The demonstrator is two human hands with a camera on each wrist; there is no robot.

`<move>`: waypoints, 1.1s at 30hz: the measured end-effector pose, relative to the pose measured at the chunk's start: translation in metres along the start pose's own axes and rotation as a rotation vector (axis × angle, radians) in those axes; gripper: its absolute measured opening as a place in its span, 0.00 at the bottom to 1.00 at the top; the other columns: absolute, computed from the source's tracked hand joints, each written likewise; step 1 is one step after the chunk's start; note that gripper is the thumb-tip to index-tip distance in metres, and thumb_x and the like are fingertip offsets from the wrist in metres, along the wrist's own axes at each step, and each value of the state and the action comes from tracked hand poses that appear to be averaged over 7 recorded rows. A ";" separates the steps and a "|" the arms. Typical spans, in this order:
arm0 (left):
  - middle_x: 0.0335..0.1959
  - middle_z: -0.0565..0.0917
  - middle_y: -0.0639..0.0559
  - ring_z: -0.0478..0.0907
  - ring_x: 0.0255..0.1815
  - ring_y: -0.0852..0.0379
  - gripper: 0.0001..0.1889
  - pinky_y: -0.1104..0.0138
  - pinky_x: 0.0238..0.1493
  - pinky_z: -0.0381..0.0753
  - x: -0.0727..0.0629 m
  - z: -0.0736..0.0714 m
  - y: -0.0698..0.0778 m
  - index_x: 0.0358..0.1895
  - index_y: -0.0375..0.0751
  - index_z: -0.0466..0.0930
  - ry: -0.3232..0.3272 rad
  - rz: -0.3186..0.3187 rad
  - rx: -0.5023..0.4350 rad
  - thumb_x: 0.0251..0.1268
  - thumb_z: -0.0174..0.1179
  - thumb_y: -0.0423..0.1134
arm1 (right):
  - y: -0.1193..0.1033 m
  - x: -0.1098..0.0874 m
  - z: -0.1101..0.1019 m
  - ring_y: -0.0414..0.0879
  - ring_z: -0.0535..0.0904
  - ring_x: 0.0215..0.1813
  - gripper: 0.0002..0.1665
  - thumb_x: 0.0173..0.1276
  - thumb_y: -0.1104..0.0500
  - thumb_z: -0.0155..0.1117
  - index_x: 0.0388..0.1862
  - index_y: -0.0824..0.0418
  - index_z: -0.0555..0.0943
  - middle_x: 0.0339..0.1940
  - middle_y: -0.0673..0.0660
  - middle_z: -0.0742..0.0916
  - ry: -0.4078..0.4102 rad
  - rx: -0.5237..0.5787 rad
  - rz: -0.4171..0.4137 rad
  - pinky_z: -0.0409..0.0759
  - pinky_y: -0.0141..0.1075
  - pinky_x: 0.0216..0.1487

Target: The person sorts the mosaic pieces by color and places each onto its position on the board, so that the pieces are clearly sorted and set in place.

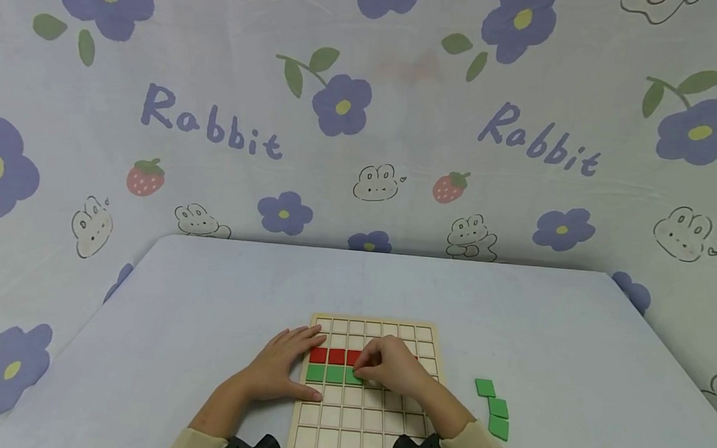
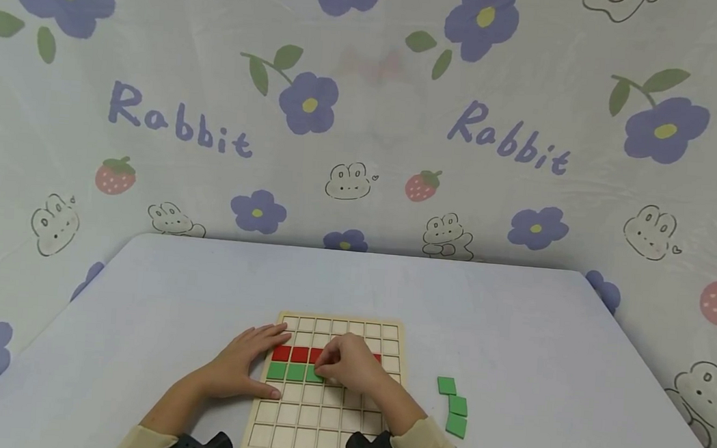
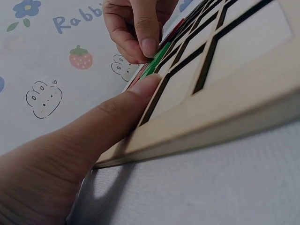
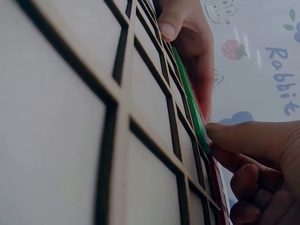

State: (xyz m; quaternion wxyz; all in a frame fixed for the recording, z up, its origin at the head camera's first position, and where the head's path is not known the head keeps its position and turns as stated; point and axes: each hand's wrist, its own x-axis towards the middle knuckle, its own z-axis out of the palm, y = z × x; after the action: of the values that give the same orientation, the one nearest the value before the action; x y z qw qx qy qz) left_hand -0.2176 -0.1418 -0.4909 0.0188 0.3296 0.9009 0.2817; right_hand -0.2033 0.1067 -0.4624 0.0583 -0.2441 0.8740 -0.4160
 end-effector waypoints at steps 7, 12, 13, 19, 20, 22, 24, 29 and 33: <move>0.73 0.58 0.46 0.52 0.74 0.41 0.49 0.44 0.72 0.47 -0.001 0.001 0.000 0.69 0.43 0.62 0.000 0.012 0.012 0.42 0.69 0.61 | 0.003 -0.002 -0.007 0.36 0.76 0.27 0.04 0.58 0.60 0.68 0.28 0.60 0.86 0.28 0.50 0.86 0.014 -0.013 0.023 0.76 0.28 0.28; 0.73 0.58 0.46 0.53 0.73 0.42 0.49 0.44 0.72 0.47 -0.001 0.001 0.000 0.69 0.43 0.62 0.002 0.016 0.020 0.42 0.69 0.61 | 0.005 -0.008 -0.016 0.39 0.75 0.28 0.03 0.57 0.59 0.69 0.29 0.58 0.86 0.30 0.50 0.86 0.027 0.029 0.039 0.75 0.28 0.27; 0.73 0.58 0.46 0.53 0.73 0.42 0.49 0.43 0.72 0.47 -0.001 0.001 0.000 0.69 0.43 0.62 0.003 0.018 0.022 0.41 0.69 0.61 | 0.005 -0.009 -0.017 0.39 0.74 0.27 0.03 0.57 0.59 0.69 0.29 0.58 0.86 0.30 0.51 0.86 0.030 0.045 0.040 0.74 0.28 0.26; 0.73 0.59 0.46 0.53 0.73 0.41 0.49 0.44 0.72 0.48 -0.002 0.001 -0.001 0.69 0.43 0.62 0.005 0.030 0.030 0.41 0.69 0.61 | 0.004 -0.019 -0.025 0.39 0.74 0.28 0.07 0.58 0.60 0.69 0.32 0.63 0.86 0.33 0.55 0.86 0.013 0.145 0.065 0.74 0.28 0.27; 0.73 0.59 0.46 0.53 0.73 0.41 0.49 0.44 0.72 0.48 -0.002 0.000 -0.001 0.69 0.43 0.62 0.006 0.031 0.031 0.41 0.69 0.60 | 0.004 -0.020 -0.026 0.40 0.75 0.28 0.07 0.58 0.60 0.68 0.32 0.63 0.86 0.33 0.55 0.87 0.009 0.158 0.070 0.75 0.28 0.28; 0.73 0.59 0.46 0.53 0.73 0.42 0.49 0.44 0.72 0.48 -0.003 0.001 -0.002 0.69 0.43 0.62 0.005 0.032 0.028 0.41 0.69 0.60 | 0.005 -0.023 -0.028 0.41 0.76 0.30 0.09 0.59 0.59 0.68 0.34 0.64 0.86 0.35 0.56 0.87 0.005 0.181 0.074 0.76 0.29 0.29; 0.73 0.59 0.46 0.53 0.73 0.42 0.49 0.44 0.72 0.48 -0.003 0.001 -0.002 0.69 0.43 0.61 0.002 0.030 0.026 0.42 0.69 0.60 | 0.006 -0.026 -0.030 0.41 0.76 0.30 0.10 0.59 0.59 0.68 0.35 0.65 0.86 0.37 0.58 0.87 0.000 0.205 0.081 0.77 0.30 0.30; 0.73 0.58 0.46 0.52 0.73 0.41 0.49 0.43 0.72 0.47 -0.003 0.001 -0.003 0.69 0.43 0.61 -0.005 0.029 0.020 0.42 0.69 0.61 | 0.007 -0.036 -0.037 0.38 0.71 0.26 0.12 0.59 0.58 0.68 0.38 0.65 0.86 0.35 0.58 0.86 0.014 0.240 0.112 0.72 0.29 0.26; 0.73 0.58 0.46 0.52 0.74 0.41 0.49 0.44 0.72 0.47 -0.004 0.001 -0.003 0.69 0.43 0.61 -0.005 0.028 0.022 0.42 0.69 0.61 | 0.005 -0.045 -0.042 0.36 0.70 0.25 0.13 0.59 0.57 0.68 0.38 0.66 0.85 0.36 0.58 0.86 0.023 0.244 0.113 0.72 0.28 0.25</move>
State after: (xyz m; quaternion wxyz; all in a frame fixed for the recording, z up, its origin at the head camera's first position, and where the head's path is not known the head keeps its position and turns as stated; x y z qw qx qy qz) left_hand -0.2165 -0.1454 -0.4938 0.0135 0.3433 0.8991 0.2712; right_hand -0.1789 0.1603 -0.4436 0.1010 -0.1807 0.8298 -0.5182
